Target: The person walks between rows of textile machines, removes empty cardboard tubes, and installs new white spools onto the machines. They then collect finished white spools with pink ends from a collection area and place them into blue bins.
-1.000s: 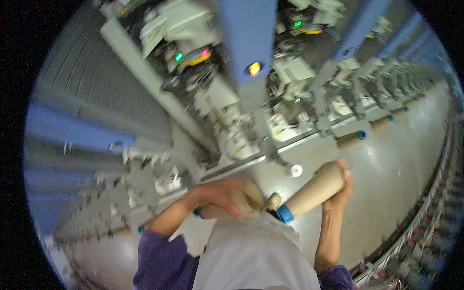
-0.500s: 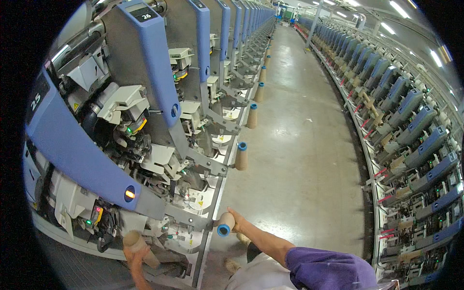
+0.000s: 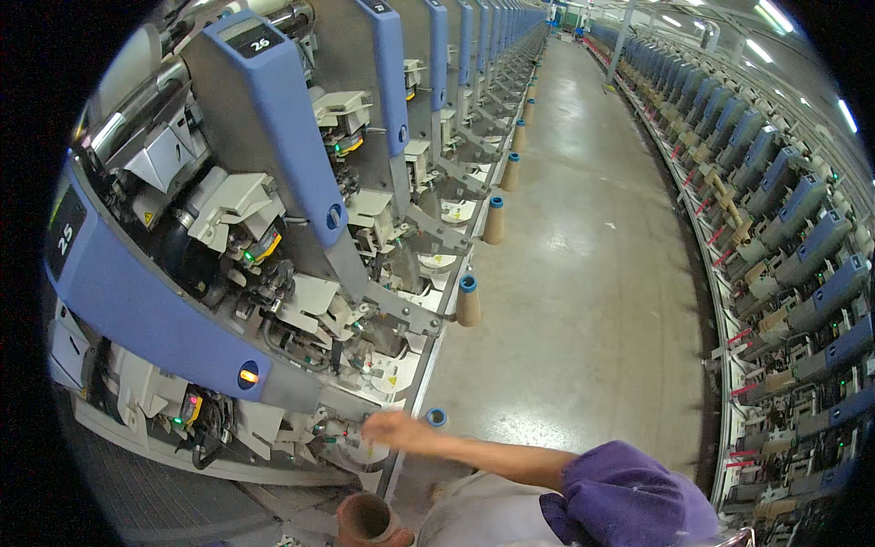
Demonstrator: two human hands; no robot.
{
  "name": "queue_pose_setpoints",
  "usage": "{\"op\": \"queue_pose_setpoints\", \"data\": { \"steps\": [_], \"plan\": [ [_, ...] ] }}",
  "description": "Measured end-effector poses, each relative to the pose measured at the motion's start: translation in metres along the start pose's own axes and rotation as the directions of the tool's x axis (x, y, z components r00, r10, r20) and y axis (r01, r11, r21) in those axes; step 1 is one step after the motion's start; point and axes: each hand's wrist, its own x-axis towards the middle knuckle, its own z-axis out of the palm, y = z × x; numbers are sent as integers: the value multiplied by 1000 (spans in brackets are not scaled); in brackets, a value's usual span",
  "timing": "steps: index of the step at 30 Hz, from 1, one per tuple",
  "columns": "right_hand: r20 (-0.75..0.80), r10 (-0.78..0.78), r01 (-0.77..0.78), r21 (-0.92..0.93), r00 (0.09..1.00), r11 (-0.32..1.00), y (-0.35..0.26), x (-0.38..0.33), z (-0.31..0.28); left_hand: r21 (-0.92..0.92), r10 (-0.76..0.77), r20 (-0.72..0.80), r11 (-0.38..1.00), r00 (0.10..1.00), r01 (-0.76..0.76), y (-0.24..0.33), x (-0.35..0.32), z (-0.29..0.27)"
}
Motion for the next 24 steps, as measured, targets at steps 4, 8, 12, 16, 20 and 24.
{"op": "queue_pose_setpoints", "data": {
  "steps": [4, 8, 12, 16, 20, 24],
  "plan": [
    [576, -307, -83, 551, 758, 830, -71, 40, 46, -19, 52, -32, 998, 998, -52, 13, 0, 10],
    [384, -490, 340, 395, 783, 853, -75, 56, 52, -34, 64, -22, 997, 998, -65, 12, 2, 18],
    [258, -624, 672, -373, 738, 640, -55, 51, 57, -19, 72, 42, 997, 997, -71, 16, -2, 13],
    [481, -310, 297, 106, 820, 949, -51, 31, 40, -175, 220, -191, 951, 957, -254, 42, -11, -16],
    [291, -402, 355, 201, 868, 913, -91, 6, -8, -35, 398, -228, 909, 889, -416, 73, 0, -31],
    [316, -598, 665, -175, 736, 726, -174, -13, 9, 518, 566, -220, 758, 794, -397, 93, 35, -8]
  ]
}}
